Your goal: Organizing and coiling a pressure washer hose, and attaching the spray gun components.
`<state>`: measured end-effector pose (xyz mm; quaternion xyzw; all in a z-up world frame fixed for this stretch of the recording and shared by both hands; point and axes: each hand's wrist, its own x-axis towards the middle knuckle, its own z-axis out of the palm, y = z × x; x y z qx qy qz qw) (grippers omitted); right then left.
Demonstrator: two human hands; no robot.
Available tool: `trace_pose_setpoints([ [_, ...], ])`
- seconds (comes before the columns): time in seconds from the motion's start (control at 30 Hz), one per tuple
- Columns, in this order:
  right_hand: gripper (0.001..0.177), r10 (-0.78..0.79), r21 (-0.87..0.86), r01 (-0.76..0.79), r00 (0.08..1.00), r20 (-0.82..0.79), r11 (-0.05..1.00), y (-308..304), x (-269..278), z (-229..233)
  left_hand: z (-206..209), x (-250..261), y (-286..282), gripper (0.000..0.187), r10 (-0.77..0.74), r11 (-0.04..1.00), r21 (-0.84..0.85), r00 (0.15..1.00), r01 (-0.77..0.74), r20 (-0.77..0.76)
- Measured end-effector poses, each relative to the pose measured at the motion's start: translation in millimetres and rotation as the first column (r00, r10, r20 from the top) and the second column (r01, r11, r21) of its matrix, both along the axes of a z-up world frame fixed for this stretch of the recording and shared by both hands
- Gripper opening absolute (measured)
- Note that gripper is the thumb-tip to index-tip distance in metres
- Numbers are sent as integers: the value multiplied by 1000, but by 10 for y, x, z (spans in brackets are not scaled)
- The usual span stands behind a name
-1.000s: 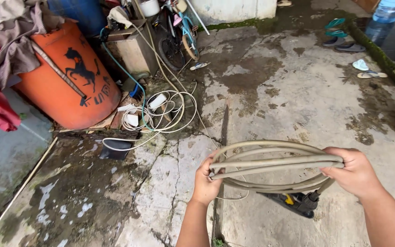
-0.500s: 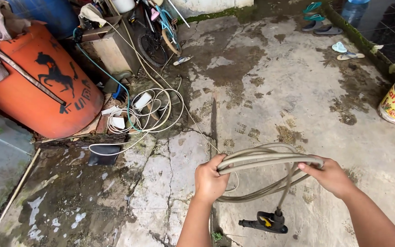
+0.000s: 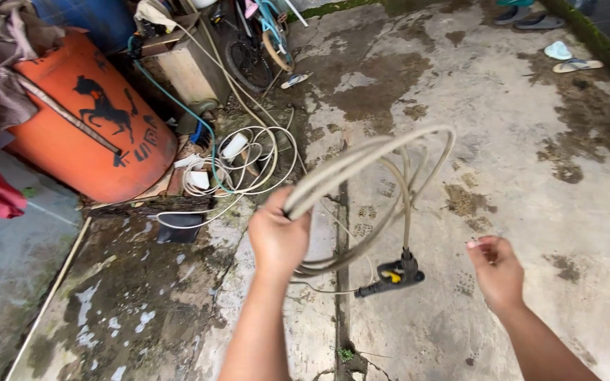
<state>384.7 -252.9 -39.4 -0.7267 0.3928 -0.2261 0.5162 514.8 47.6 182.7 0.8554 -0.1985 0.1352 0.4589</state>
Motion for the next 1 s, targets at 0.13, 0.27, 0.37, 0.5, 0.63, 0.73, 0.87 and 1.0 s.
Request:
trace_pose_setpoints([
  [0.13,33,32,117,-12,984,-176,993,23,286,-368,859,-33,272,29,5,1000,25,998,-4,-69],
  [0.27,30,57,46,-52,990,-125,998,-41,847,-601,1398,86,832,31,43,986,160,996,-56,82],
  [0.37,34,186,-8,-190,967,-176,982,139,1316,-582,1728,72,1240,35,31,927,365,988,-85,150],
  [0.5,46,531,-93,-559,819,-217,824,743,1876,-215,1950,44,1624,22,-219,907,405,953,118,212],
  [0.63,59,810,-86,-834,550,-204,545,1583,2094,532,1985,-17,1636,9,-433,829,501,850,246,299],
  [0.73,82,940,-175,-939,319,-124,296,2231,2213,789,1860,-1,1630,23,-591,719,641,722,268,361],
  [0.87,97,988,-243,-964,127,-84,103,3019,2313,1225,1659,-62,1677,34,-645,646,705,702,291,301],
  [1.0,106,997,-377,-924,-80,24,-65,3766,2554,1248,1578,-203,1785,34,-676,631,698,681,338,281],
])
